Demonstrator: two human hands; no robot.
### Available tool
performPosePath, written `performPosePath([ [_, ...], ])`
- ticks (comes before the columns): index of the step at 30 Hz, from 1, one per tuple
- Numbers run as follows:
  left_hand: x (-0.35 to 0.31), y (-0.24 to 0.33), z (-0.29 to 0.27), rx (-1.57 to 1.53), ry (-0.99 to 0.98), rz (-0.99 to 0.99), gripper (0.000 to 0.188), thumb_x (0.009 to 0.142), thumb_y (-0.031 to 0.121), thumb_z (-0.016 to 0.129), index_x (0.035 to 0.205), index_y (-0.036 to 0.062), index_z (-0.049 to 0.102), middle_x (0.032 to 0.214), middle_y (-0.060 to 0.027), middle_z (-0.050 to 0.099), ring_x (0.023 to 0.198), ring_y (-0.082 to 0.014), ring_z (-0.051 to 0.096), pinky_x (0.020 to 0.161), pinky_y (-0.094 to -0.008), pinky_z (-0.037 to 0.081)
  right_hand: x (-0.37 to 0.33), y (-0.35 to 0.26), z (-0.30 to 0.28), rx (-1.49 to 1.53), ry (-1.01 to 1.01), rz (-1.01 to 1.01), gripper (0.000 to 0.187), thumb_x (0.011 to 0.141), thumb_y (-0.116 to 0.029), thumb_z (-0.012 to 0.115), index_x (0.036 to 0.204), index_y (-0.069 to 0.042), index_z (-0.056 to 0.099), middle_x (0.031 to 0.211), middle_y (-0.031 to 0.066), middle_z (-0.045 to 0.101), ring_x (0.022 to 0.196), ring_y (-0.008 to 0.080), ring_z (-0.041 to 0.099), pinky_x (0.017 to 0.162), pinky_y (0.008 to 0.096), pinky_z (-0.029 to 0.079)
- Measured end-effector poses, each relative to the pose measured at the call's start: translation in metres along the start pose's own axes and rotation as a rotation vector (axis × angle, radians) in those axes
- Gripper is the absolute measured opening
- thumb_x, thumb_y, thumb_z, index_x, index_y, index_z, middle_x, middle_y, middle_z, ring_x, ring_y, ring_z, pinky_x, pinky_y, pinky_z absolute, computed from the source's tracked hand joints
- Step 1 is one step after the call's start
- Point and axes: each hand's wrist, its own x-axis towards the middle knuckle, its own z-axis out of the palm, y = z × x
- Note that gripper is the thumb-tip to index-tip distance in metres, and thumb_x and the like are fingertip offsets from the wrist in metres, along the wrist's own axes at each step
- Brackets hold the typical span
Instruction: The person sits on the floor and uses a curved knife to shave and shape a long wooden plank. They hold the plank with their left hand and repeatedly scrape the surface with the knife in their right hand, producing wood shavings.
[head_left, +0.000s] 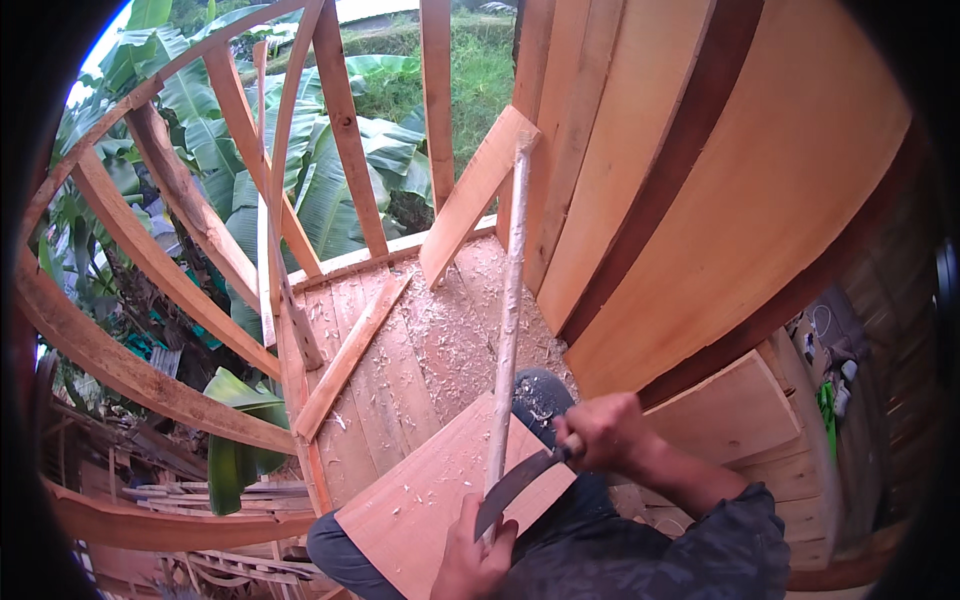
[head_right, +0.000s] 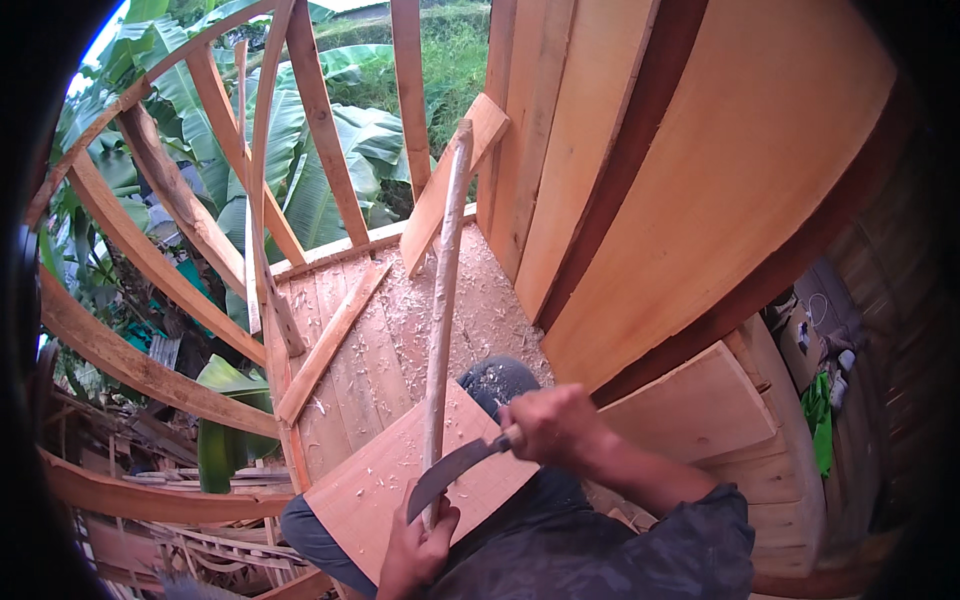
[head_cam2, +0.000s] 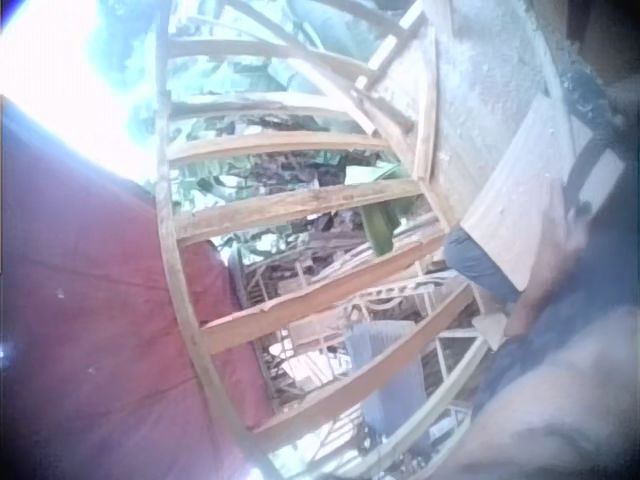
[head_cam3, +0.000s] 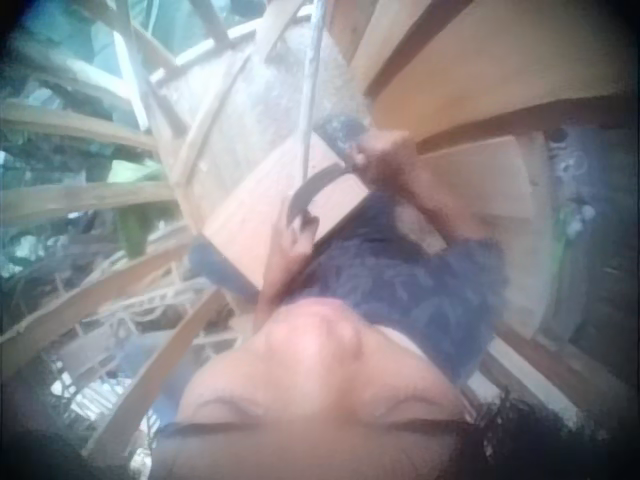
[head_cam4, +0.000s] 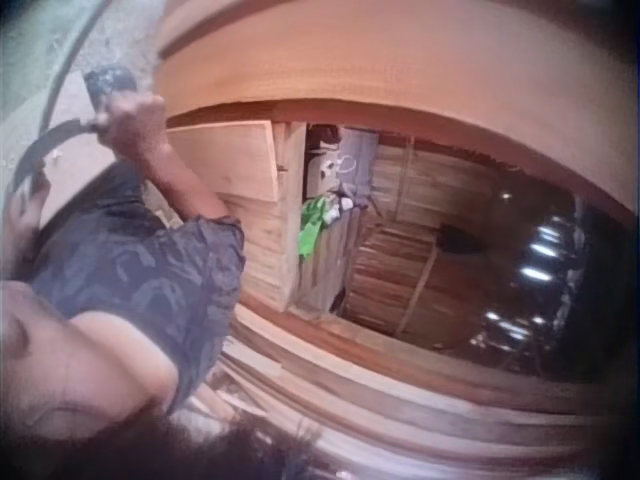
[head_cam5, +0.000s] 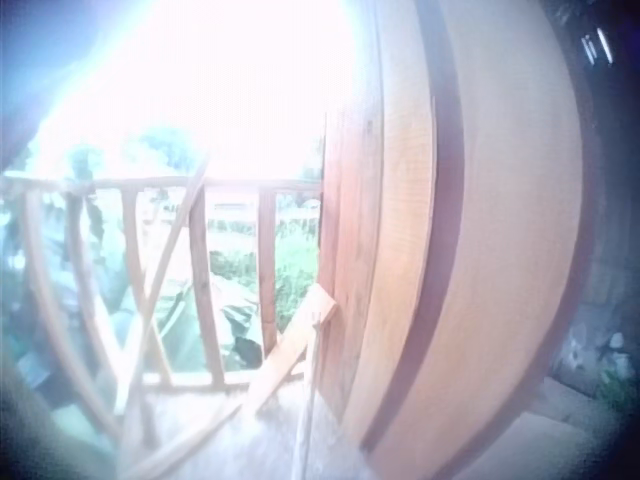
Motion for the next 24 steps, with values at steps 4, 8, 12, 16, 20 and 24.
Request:
performPosePath([
  [4, 0.003, -0.012, 0.005, -0.100, 0.005, -0.040, 0.022, 0.081, 0.004, 0.055, 0.100, -0.0011, 0.045, 0.073, -0.0039, 0.046, 0.065, -0.0111, 0.046, 0.059, -0.0264, 0.040, 0.009, 0.001, 0.010, 0.022, 0.039, 0.067, 0.022, 0.073, -0.014, 0.059, 0.054, -0.009, 0.049, 0.051, 0.0096, 0.052, 0.045, 0.0276, 0.056, 0.044, 0.0382, 0.044],
  [8, 0.000, -0.005, 0.005, -0.177, -0.046, -0.104, 0.025, 0.082, 0.006, 0.058, 0.101, -0.0004, 0.044, 0.073, -0.0044, 0.046, 0.064, -0.0127, 0.047, 0.058, -0.0278, 0.040, 0.014, 0.003, 0.017, 0.013, 0.070, 0.200, 0.023, 0.074, -0.017, 0.060, 0.055, -0.007, 0.051, 0.052, 0.0127, 0.052, 0.049, 0.0322, 0.056, 0.046, 0.0407, 0.044],
  [12, -0.006, -0.025, 0.013, -0.249, -0.156, -0.142, 0.027, 0.083, 0.008, 0.060, 0.102, 0.0001, 0.042, 0.073, -0.0067, 0.049, 0.066, -0.0143, 0.049, 0.061, -0.0291, 0.041, 0.032, 0.027, 0.006, -0.018, 0.122, 0.426, 0.028, 0.077, -0.022, 0.061, 0.055, -0.007, 0.053, 0.054, 0.0159, 0.053, 0.053, 0.0369, 0.055, 0.048, 0.0429, 0.044],
  [16, -0.005, -0.027, 0.013, -0.258, -0.199, -0.130, 0.027, 0.083, 0.009, 0.060, 0.101, 0.0002, 0.043, 0.074, -0.0058, 0.048, 0.067, -0.0133, 0.048, 0.063, -0.0282, 0.041, 0.021, 0.017, 0.005, 0.083, -0.049, 0.259, 0.030, 0.079, -0.026, 0.061, 0.056, -0.007, 0.053, 0.054, 0.0158, 0.054, 0.053, 0.0357, 0.056, 0.049, 0.0417, 0.045],
  [20, -0.001, -0.029, 0.010, -0.348, -0.223, -0.186, 0.030, 0.081, 0.002, 0.059, 0.107, -0.0018, 0.043, 0.076, -0.0005, 0.043, 0.067, -0.0077, 0.041, 0.060, -0.0232, 0.037, -0.001, -0.015, 0.007, 0.080, -0.267, 0.108, 0.028, 0.077, -0.025, 0.061, 0.057, -0.007, 0.055, 0.053, 0.0125, 0.056, 0.051, 0.0312, 0.058, 0.049, 0.0397, 0.047],
  [24, -0.007, -0.031, 0.015, -0.366, -0.201, -0.174, 0.031, 0.082, 0.008, 0.061, 0.106, -0.0019, 0.043, 0.073, -0.0042, 0.045, 0.067, -0.0112, 0.045, 0.063, -0.0257, 0.040, 0.001, 0.030, 0.017, -0.038, -0.052, 0.227, 0.014, 0.067, -0.015, 0.062, 0.058, -0.006, 0.055, 0.054, 0.0119, 0.055, 0.053, 0.0315, 0.058, 0.049, 0.0392, 0.046],
])
